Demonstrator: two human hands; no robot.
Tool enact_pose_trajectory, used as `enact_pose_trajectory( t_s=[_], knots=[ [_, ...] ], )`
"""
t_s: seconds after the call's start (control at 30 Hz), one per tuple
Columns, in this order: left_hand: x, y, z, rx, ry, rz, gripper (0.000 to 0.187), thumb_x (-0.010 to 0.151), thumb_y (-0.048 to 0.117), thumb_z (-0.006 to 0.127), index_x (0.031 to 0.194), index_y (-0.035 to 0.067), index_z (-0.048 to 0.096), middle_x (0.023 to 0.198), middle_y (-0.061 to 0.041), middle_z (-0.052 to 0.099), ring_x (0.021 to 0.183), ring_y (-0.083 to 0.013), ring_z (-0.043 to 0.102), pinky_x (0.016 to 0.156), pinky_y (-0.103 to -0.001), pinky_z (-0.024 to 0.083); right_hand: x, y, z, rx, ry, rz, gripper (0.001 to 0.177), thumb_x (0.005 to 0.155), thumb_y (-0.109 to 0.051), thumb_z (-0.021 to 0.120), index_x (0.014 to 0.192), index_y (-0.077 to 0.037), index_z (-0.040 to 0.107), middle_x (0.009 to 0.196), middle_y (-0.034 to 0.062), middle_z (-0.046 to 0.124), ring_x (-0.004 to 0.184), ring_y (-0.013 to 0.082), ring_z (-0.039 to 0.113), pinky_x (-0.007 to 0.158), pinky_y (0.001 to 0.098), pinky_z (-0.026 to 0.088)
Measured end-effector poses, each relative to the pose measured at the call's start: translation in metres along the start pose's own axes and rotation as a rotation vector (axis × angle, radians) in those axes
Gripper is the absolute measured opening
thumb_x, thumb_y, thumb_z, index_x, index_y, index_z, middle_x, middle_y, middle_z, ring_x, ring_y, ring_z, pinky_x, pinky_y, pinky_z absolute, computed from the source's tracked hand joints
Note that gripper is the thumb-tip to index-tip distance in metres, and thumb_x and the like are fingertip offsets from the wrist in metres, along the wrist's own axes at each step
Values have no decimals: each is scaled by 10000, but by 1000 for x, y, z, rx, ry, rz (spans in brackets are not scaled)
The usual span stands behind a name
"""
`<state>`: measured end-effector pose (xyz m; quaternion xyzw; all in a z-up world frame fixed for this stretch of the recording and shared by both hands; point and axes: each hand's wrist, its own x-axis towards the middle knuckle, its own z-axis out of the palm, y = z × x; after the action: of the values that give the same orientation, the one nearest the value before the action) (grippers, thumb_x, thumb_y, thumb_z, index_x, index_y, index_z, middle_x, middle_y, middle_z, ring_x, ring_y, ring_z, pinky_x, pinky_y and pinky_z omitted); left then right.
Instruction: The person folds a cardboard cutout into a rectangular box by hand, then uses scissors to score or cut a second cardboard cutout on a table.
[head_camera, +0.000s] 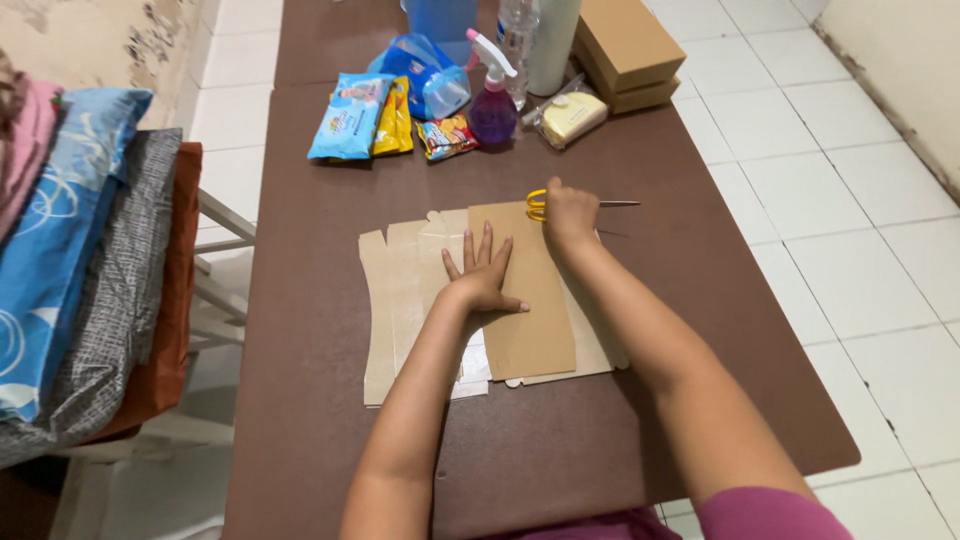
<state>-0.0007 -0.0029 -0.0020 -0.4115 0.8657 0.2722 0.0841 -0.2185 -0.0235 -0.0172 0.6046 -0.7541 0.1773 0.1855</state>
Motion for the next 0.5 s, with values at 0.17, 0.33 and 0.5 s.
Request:
enact_pose_trajectory(
  t_s=[0.17, 0.33, 0.5],
  knots=[
    [-2, -1, 0, -36, 14, 0, 1463, 529, 672, 878, 1660, 269, 42, 1697, -135, -266, 1525, -390, -331, 1106, -757, -193, -27, 2, -21, 20, -79, -29, 127, 790, -71, 681, 899, -78, 615, 749, 152, 718, 701, 361, 718, 601, 485, 543],
    [0, -6, 3, -48, 33, 12, 1448, 530, 668, 884, 1662, 267, 75, 1708, -138, -227, 1539, -386, -312, 1108, -754, -192, -130, -2, -93, 116, -80, -101, 88, 817, -105, 641, 880, -84, 583, 731, 119, 693, 681, 355, 693, 566, 509, 506],
    [-1, -3, 3, -33, 66, -1, 1434, 513, 630, 903, 1655, 282, 109, 1724, -117, -186, 1557, -360, -279, 1130, -741, -181, -195, -4, -135, 161, -59, -136, 145, 770, -101, 676, 823, -114, 542, 683, 80, 648, 621, 327, 662, 523, 478, 487]
  ],
)
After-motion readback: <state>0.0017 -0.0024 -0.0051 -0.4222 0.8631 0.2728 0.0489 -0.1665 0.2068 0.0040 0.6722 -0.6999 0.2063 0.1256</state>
